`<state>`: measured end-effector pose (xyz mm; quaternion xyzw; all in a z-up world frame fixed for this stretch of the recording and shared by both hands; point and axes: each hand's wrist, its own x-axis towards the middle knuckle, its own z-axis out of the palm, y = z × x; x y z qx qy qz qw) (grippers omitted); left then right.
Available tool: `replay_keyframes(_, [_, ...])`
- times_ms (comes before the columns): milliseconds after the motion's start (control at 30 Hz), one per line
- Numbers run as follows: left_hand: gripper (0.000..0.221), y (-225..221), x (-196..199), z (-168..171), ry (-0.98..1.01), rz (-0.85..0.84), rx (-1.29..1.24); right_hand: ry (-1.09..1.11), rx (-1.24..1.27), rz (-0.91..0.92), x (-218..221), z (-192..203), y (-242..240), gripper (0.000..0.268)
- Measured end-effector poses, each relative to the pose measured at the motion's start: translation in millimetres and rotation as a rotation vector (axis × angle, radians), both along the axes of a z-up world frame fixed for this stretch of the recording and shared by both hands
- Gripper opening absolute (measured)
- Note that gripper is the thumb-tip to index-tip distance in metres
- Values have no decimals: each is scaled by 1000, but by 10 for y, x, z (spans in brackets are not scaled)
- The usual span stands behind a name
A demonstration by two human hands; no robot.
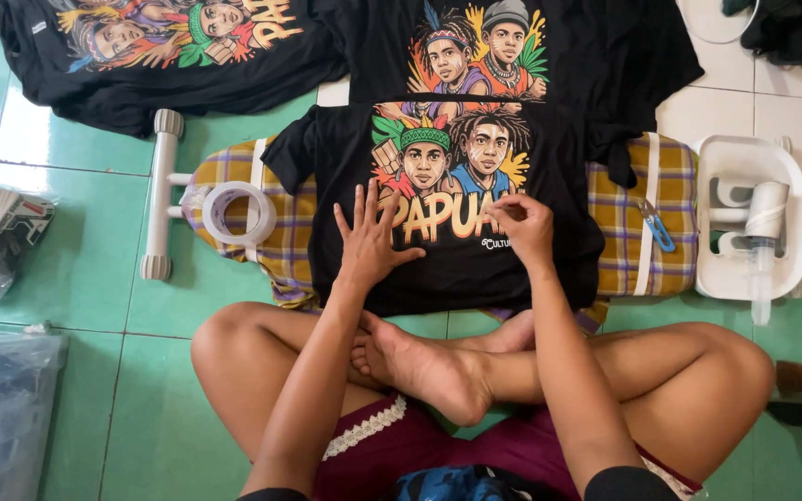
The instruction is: The person is using adhesive tape to remove lint and small debris from the surface of printed t-shirts laid out on the floor and an ironing board.
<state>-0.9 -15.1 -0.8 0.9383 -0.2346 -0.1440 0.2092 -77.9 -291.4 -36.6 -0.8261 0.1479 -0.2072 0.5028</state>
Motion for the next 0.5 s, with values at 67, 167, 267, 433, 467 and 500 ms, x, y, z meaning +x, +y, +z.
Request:
replay_keyframes(67, [121, -1, 7, -14, 5, 6, 2, 13, 171, -6, 2, -6, -50, 15])
replay_keyframes(167, [121, 4, 5, -20, -2, 7, 16, -149, 446, -77, -20, -151, -233, 16])
replay_keyframes(267, [122, -3, 11, -41, -20, 11, 16, -262, 701, -229, -12, -190, -313, 15])
replay_keyframes(433, [121, 5, 12, -12, -5, 15, 11, -14, 368, -203, 45, 64, -57, 17])
replay_keyframes(467, [121, 2, 44, -22, -9, 20, 8, -17, 365, -198, 148, 114, -29, 17])
replay_keyframes(500, [121, 10, 39, -39, -13, 16, 8, 16, 293, -112, 202, 152, 14, 18])
